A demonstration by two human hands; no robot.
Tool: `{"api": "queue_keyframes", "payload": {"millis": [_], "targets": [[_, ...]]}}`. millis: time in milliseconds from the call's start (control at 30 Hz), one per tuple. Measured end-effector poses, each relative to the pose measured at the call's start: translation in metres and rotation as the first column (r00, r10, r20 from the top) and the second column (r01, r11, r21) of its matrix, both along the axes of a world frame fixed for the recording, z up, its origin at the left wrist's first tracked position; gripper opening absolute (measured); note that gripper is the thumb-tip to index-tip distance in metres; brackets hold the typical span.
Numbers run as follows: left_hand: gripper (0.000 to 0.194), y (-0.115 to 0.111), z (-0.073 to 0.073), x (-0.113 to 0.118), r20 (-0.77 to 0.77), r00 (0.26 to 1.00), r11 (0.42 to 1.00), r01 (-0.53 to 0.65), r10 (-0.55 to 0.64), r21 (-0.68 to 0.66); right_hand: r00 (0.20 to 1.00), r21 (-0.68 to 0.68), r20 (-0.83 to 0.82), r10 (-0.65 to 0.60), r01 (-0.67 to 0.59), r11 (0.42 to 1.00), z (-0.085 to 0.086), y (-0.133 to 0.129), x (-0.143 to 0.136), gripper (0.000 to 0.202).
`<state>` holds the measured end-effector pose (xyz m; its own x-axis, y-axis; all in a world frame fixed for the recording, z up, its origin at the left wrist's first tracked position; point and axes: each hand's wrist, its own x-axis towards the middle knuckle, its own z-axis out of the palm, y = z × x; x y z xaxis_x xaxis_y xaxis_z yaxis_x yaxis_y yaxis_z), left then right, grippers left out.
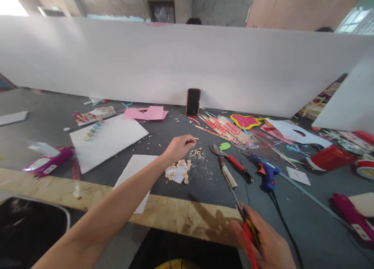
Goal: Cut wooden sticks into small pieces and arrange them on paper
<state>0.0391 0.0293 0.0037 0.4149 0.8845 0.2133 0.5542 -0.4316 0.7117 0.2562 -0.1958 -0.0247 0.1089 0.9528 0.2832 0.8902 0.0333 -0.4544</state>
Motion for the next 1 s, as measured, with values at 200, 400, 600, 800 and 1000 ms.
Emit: {"api": "queue_keyframes", "payload": {"millis": [200,400,600,800,1000], "targets": [[0.018,-0.047,0.003,-0.004,0.348,0.934,0.973,0.004,0.079,-0.232,0.996,0.04,0.043,0.079,-0.081,0.996,0.005,0.009,0.001,0.049],[0.024,-0.1,0.0,-0.002,0.755,0.609,0.818,0.288,0.245,-0.498,0.944,0.08,0.28,0.177,-0.207,0.975,0.011,0.019,-0.018,0.057],[0.038,-0.122,0.006,0.003,0.817,0.472,0.793,0.331,0.33,-0.512,0.906,0.103,0.388,0.171,-0.227,0.968,0.013,0.02,-0.033,0.054],[0.043,-0.13,0.007,0.005,0.8,0.476,0.783,0.309,0.364,-0.54,0.892,0.11,0.42,0.164,-0.229,0.967,0.015,0.018,-0.036,0.046],[0.044,-0.135,0.003,0.007,0.815,0.447,0.784,0.322,0.368,-0.531,0.886,0.101,0.422,0.191,-0.256,0.961,0.016,0.016,-0.035,0.046]]}}
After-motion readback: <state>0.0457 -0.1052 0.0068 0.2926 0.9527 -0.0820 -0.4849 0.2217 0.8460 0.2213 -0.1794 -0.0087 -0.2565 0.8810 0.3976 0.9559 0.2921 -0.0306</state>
